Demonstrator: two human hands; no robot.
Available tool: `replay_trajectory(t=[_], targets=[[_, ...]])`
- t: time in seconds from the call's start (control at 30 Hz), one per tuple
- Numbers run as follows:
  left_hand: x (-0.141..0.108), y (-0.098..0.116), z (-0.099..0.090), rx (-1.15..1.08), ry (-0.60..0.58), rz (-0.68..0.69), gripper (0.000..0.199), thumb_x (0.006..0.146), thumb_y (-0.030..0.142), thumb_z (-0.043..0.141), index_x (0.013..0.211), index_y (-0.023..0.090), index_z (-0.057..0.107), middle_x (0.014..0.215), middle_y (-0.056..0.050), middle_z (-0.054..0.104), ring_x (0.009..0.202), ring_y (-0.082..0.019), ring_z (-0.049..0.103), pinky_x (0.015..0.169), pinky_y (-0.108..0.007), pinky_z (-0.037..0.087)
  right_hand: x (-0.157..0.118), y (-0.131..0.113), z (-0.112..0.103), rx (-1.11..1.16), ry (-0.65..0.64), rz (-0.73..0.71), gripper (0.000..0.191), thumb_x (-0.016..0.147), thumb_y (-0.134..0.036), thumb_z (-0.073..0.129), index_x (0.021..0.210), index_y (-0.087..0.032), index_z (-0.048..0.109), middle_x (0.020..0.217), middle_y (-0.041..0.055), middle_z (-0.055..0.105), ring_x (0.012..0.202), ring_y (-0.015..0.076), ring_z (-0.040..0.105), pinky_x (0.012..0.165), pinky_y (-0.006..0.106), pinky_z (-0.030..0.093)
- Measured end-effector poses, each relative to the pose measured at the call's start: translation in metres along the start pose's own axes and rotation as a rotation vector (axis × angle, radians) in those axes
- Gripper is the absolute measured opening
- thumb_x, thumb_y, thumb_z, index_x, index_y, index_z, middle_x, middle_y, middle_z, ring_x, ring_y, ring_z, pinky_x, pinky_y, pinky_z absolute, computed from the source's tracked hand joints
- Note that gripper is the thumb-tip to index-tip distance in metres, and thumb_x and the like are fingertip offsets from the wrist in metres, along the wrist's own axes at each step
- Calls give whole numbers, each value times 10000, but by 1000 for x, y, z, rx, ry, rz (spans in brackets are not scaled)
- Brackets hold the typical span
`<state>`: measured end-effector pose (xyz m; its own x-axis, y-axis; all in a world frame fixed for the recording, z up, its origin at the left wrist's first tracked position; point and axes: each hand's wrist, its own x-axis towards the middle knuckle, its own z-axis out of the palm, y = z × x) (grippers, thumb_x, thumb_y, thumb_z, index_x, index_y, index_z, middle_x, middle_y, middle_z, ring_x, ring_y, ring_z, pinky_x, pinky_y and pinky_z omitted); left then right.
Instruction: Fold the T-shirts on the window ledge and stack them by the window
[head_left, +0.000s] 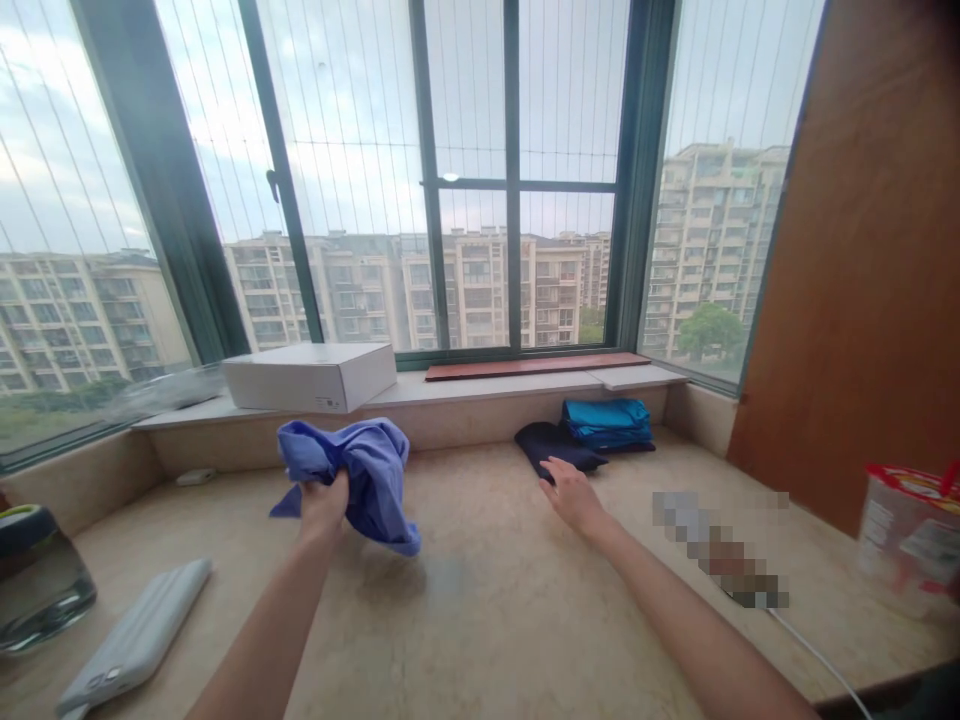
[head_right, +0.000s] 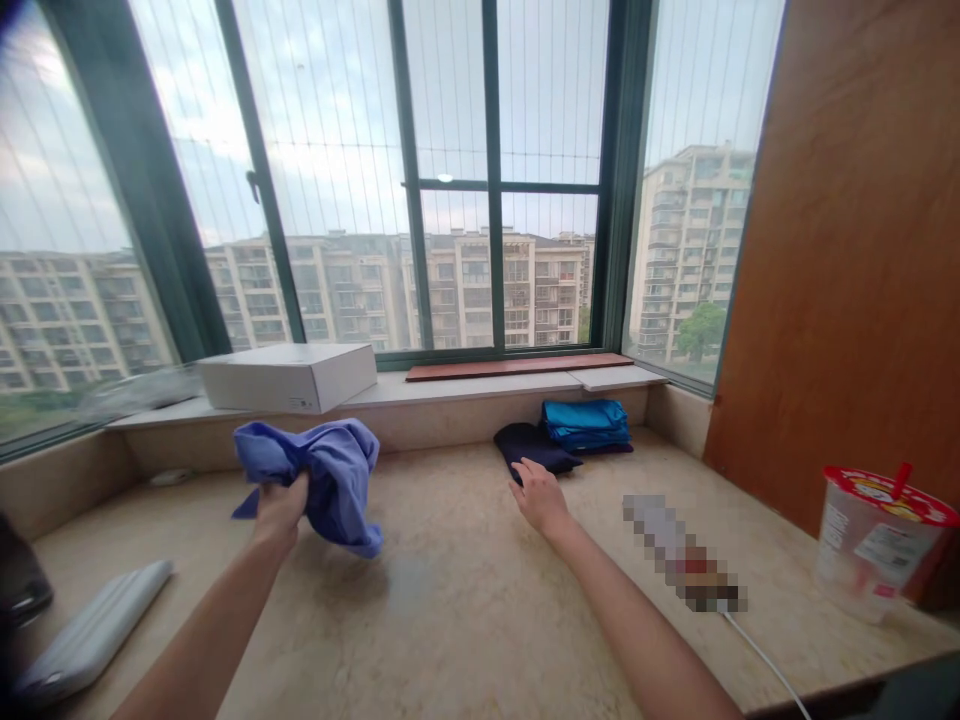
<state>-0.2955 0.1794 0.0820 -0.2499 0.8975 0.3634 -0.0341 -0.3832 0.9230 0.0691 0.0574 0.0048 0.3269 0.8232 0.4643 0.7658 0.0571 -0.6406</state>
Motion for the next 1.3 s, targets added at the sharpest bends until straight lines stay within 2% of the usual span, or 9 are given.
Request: replay_trajectory(t=[0.1,0.23,0.4,0.57,0.7,0.83,1.07,1.17,1.3], targets=[[-3,-2,2,243,0,-24,610,803,269,642,1356,78,468,1408,-230,579,1378,-384,503,1092,-503,457,14,-5,0,-44,25,98,387,988,-398,629,1320,-199,631,1383,133,612,1216,277,616,1041,469,508],[-40,-37,28,380,-105,6,728,766,257,642,1438,58,447,1505,-248,511,1479,-361,397,1230,-495,292,26,-16,10,-76,0,182,357,995,-378,642,1299,-193,608,1323,99,618,1107,238,650,933,452,571],[-85,-86,49,512,-530,365,681,870,271,509,1525,106,420,1511,-199,528,1448,-320,457,1224,-525,318,25,-14,21,-108,-57,228,346,988,-375,655,1278,-189,619,1301,100,632,1093,237,655,920,448,576],[-107,-95,49,580,-797,485,847,863,268,598,1631,196,247,1618,-175,400,1493,-328,382,1222,-536,323,5,-16,18,-65,-64,167,330,1043,-359,484,1205,-173,703,1131,122,746,1083,260,695,973,387,522],[-117,-87,55,558,-771,499,1063,684,265,758,1627,263,266,1697,-141,240,1520,-403,301,1215,-583,311,-17,-52,26,562,-149,42,506,1016,-564,452,1112,-159,739,991,92,767,918,249,705,807,332,542],[-125,-64,58,422,-781,402,754,756,256,658,1496,248,509,1475,-144,588,1341,-365,565,1110,-447,475,-36,-87,35,1039,-283,89,580,878,-722,608,866,-153,718,721,18,663,645,151,583,623,258,458],[-136,-27,55,216,-915,258,348,840,386,617,1087,185,757,1030,-100,785,925,-310,707,879,-351,558,-26,-71,18,975,-176,310,683,707,-885,626,641,-223,471,444,-100,326,353,61,269,359,220,172],[-138,-26,53,178,-849,189,534,944,605,448,830,170,735,785,-85,737,730,-254,647,707,-330,556,-17,-55,12,863,-206,255,676,754,-863,598,640,-200,542,453,-66,415,373,83,355,384,229,263],[-137,-28,52,144,-655,41,689,933,760,378,842,179,738,834,-96,748,797,-281,663,789,-383,574,-19,-49,14,600,-86,107,621,842,-765,589,866,-160,726,751,81,718,698,228,666,630,314,505]])
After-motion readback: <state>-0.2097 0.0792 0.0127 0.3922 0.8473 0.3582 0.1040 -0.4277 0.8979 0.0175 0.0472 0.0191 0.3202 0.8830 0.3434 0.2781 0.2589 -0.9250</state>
